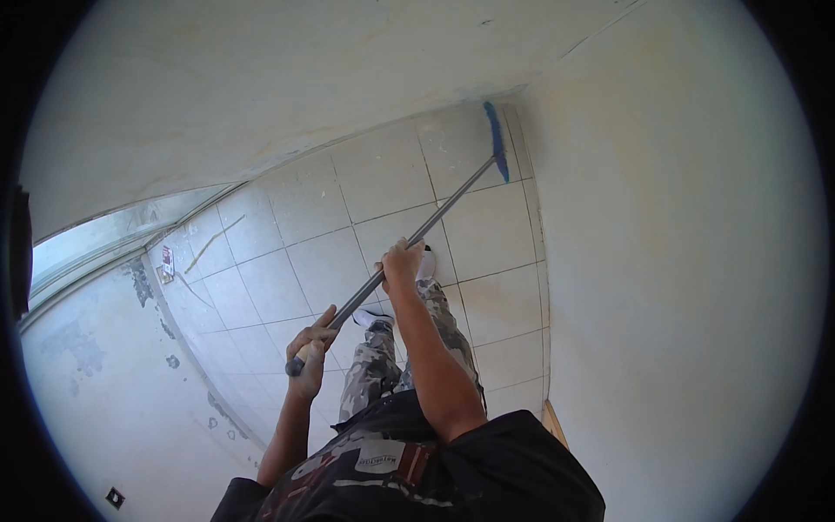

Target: Scraping and sweeping a wall to prepare it for repair or painting.

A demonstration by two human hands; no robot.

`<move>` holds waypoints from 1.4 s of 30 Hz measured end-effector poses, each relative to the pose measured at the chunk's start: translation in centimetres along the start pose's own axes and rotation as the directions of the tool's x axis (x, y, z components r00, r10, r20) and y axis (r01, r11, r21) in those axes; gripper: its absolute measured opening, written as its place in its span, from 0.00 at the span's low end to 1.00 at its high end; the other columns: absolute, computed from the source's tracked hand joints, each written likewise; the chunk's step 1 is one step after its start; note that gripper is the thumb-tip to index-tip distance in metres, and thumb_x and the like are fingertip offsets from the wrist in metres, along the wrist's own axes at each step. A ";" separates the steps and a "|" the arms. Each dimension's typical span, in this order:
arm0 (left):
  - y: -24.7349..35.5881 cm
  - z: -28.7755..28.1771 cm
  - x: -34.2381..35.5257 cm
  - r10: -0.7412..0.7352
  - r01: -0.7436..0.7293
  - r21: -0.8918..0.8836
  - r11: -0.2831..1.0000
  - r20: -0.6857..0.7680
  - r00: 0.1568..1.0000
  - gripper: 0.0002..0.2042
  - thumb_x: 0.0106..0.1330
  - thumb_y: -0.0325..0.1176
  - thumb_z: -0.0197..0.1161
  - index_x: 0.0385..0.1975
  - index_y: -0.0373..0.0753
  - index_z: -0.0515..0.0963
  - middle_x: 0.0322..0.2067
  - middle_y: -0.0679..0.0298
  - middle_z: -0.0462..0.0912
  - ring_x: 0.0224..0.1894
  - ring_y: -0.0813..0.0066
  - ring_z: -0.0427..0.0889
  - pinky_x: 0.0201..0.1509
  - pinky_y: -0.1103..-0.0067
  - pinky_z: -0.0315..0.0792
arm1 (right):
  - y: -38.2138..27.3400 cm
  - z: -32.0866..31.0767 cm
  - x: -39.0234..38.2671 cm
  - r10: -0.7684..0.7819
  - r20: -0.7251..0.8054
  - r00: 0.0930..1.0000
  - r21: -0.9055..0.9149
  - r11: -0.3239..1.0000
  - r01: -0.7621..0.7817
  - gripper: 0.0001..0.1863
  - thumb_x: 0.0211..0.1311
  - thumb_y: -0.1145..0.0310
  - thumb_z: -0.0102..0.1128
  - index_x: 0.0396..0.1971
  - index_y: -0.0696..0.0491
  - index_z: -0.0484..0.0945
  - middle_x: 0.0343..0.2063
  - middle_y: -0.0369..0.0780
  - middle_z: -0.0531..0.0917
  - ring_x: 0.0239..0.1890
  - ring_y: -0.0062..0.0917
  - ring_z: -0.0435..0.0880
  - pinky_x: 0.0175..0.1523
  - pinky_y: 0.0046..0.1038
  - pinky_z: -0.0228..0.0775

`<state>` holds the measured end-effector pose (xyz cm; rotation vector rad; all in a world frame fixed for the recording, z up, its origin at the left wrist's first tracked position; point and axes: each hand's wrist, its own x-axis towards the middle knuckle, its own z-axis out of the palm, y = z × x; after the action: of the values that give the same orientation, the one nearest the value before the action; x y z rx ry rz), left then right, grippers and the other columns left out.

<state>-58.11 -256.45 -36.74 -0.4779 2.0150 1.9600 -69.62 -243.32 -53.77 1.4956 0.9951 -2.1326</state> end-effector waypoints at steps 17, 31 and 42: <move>-0.5 1.2 -0.5 0.100 -0.101 0.085 0.991 0.017 0.995 0.16 0.65 0.42 0.51 0.36 0.33 0.76 0.51 0.45 0.71 0.59 0.59 0.66 0.59 0.66 0.61 | -0.8 -1.5 -0.3 -0.094 -0.057 0.994 -0.254 0.964 0.076 0.12 0.60 0.75 0.42 0.42 0.53 0.55 0.16 0.38 0.65 0.10 0.21 0.64 0.11 0.24 0.63; -4.2 0.6 0.9 -0.357 0.131 -0.522 0.843 -0.360 0.862 0.11 0.69 0.37 0.47 0.41 0.37 0.72 0.61 0.57 0.61 0.61 0.70 0.61 0.63 0.72 0.56 | 9.9 1.7 13.1 0.126 -0.049 0.991 -0.999 0.005 -0.050 0.05 0.54 0.66 0.58 0.21 0.44 0.80 0.26 0.28 0.81 0.43 0.12 0.75 0.49 0.15 0.61; 2.3 -8.6 -13.7 -0.023 0.058 0.067 0.996 -0.432 0.901 0.17 0.65 0.45 0.51 0.32 0.34 0.73 0.54 0.40 0.65 0.60 0.54 0.63 0.64 0.65 0.54 | 16.0 6.4 -11.0 0.381 0.146 0.913 -0.427 0.857 -0.289 0.21 0.63 0.71 0.44 0.52 0.43 0.49 0.22 0.36 0.68 0.17 0.21 0.70 0.18 0.28 0.69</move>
<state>-46.51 -264.49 -28.48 -1.0036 2.3031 1.8636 -59.56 -260.12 -47.88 1.1032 0.9320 -1.6800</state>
